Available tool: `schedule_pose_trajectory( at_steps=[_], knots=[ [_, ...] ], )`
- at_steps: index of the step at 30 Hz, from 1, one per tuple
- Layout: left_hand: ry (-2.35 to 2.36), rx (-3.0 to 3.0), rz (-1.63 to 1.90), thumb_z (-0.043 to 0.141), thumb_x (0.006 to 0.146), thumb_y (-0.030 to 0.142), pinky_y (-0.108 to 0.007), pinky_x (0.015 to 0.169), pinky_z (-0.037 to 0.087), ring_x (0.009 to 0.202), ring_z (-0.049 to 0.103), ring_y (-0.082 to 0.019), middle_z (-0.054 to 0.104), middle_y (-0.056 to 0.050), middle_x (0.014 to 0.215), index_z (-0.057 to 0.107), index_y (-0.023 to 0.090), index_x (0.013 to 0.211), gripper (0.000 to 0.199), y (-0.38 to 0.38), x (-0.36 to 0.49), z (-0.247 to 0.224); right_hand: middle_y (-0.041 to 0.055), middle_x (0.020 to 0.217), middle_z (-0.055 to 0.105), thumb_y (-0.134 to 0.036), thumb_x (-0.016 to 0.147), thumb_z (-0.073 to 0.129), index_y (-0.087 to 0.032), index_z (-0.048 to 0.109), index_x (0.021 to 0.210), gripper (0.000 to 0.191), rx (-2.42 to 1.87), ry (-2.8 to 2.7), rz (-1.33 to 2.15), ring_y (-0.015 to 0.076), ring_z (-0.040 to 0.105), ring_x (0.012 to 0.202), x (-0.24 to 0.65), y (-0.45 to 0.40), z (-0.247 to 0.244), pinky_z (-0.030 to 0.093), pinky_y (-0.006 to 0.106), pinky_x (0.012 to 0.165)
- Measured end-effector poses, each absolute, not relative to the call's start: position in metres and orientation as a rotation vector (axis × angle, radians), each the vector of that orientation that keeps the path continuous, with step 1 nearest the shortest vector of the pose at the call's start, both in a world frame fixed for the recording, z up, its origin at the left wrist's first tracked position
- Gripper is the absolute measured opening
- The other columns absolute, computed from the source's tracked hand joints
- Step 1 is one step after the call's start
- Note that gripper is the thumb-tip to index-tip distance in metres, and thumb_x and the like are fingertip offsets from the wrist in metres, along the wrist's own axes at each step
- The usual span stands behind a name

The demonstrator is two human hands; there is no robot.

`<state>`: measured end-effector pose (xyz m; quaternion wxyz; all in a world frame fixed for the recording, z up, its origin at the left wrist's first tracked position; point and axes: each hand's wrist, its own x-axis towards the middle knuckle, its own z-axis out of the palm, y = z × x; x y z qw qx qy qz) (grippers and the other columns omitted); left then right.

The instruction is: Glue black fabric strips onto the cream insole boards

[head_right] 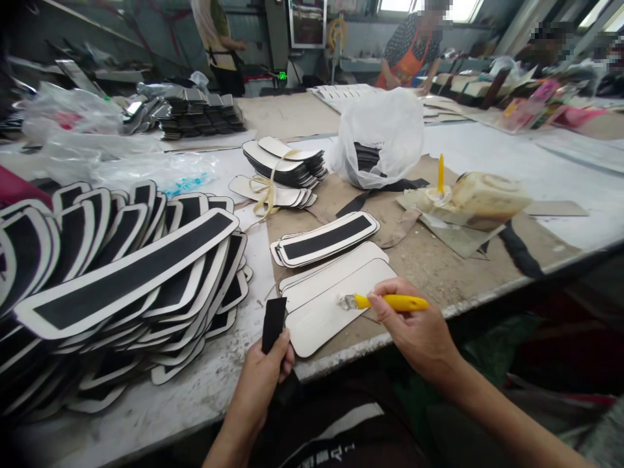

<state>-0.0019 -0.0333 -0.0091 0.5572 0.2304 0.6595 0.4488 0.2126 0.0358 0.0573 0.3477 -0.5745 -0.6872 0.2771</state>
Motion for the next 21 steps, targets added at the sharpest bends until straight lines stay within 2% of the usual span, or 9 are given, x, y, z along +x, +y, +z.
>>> schedule_pose_trajectory(
  at_steps=[3,5,7,9,11,13,18,21],
  knots=[
    [1.593,0.532,1.114,0.062,0.072,0.051,-0.021,0.044,0.025,0.045,0.034,-0.008,0.043,0.006,0.05,0.056,0.016,0.076,0.035,-0.035,-0.005,-0.004,0.0014,0.076,0.06,-0.046,0.085,0.054,-0.023,0.058,0.084,0.023,-1.547,-1.752,0.625,0.017,0.057,0.064,0.225,0.037,0.073,0.045,0.03,0.06],
    [1.667,0.521,1.164,0.064,0.072,0.048,-0.021,0.045,0.025,0.046,0.032,-0.008,0.041,0.007,0.052,0.057,0.017,0.088,0.035,-0.039,-0.009,0.005,0.0023,0.082,0.059,-0.046,0.088,0.049,-0.024,0.056,0.081,0.025,-1.474,-1.75,0.612,0.0194,0.058,0.076,0.228,0.037,0.082,0.045,0.032,0.069],
    [1.687,0.485,1.21,0.063,0.075,0.045,-0.021,0.044,0.023,0.046,0.03,-0.007,0.038,0.008,0.051,0.056,0.017,0.087,0.032,-0.045,-0.012,0.018,0.0026,0.085,0.059,-0.046,0.09,0.045,-0.024,0.055,0.078,0.027,-1.365,-1.775,0.663,0.0202,0.058,0.086,0.226,0.038,0.089,0.044,0.033,0.078],
    [1.574,0.422,1.243,0.059,0.078,0.043,-0.021,0.045,0.023,0.046,0.029,-0.007,0.039,0.007,0.051,0.056,0.016,0.081,0.028,-0.051,-0.012,0.034,0.0013,0.077,0.057,-0.046,0.091,0.043,-0.023,0.055,0.077,0.029,-1.303,-1.826,0.814,0.0177,0.058,0.078,0.219,0.039,0.093,0.044,0.031,0.074],
    [1.387,0.389,1.241,0.057,0.08,0.042,-0.021,0.047,0.026,0.047,0.032,-0.007,0.043,0.005,0.052,0.056,0.015,0.08,0.027,-0.056,-0.008,0.049,-0.001,0.066,0.053,-0.047,0.09,0.044,-0.022,0.055,0.074,0.032,-1.266,-1.883,1.05,0.0141,0.052,0.061,0.206,0.038,0.092,0.043,0.028,0.062],
    [1.257,0.389,1.207,0.058,0.081,0.041,-0.021,0.047,0.027,0.046,0.036,-0.006,0.048,0.003,0.053,0.058,0.013,0.081,0.028,-0.059,0.0,0.061,-0.0034,0.059,0.048,-0.048,0.087,0.049,-0.021,0.054,0.071,0.033,-1.198,-1.89,1.294,0.0114,0.046,0.052,0.188,0.036,0.088,0.04,0.025,0.053],
    [1.123,0.424,1.079,0.056,0.083,0.041,-0.021,0.045,0.026,0.045,0.042,-0.007,0.055,-0.001,0.055,0.059,0.011,0.084,0.03,-0.061,0.024,0.071,-0.0055,0.056,0.053,-0.041,0.078,0.064,-0.019,0.053,0.074,0.024,-1.052,-1.671,1.84,0.0093,0.048,0.051,0.153,0.028,0.075,0.04,0.021,0.052],
    [1.079,0.427,1.054,0.059,0.081,0.042,-0.021,0.045,0.029,0.045,0.044,-0.008,0.057,-0.002,0.056,0.06,0.01,0.085,0.031,-0.061,0.033,0.066,-0.0065,0.049,0.051,-0.043,0.079,0.061,-0.019,0.049,0.069,0.029,-1.066,-1.578,1.925,0.0078,0.045,0.045,0.153,0.025,0.069,0.037,0.021,0.047]
  ],
)
